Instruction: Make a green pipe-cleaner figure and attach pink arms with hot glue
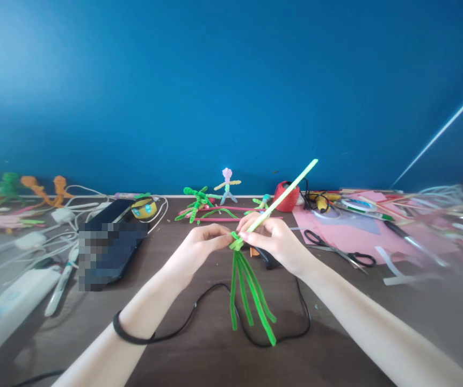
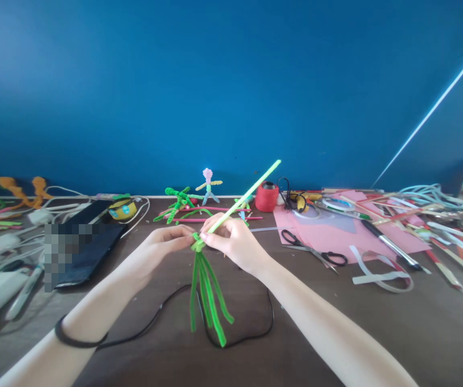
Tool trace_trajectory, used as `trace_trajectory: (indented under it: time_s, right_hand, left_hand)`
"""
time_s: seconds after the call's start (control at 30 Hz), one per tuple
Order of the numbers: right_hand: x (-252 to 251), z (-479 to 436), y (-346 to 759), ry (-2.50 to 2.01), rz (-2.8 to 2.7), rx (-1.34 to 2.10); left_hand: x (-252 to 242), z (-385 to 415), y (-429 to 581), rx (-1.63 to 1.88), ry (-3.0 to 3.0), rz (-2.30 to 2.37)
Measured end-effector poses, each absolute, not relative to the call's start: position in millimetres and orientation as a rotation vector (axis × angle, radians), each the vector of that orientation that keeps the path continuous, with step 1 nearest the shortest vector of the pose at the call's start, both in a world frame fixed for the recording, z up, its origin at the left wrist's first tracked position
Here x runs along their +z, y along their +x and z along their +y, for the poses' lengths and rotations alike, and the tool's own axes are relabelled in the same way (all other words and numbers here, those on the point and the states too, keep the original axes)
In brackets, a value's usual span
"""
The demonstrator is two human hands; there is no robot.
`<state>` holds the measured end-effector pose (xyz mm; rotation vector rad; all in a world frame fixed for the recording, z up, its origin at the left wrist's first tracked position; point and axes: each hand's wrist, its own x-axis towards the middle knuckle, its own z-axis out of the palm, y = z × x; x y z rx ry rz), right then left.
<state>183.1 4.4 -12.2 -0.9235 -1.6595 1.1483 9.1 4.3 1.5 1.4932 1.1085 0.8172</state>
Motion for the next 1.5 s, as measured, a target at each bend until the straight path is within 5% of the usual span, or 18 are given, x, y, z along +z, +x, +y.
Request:
trace_trajectory:
  time_s: [1.5]
  right_hand:
    - [-26, 8, 173, -1.053, -1.391, 1.418]
  left_hand:
    - [-14, 12, 7, 0.889, 1.303, 1.129]
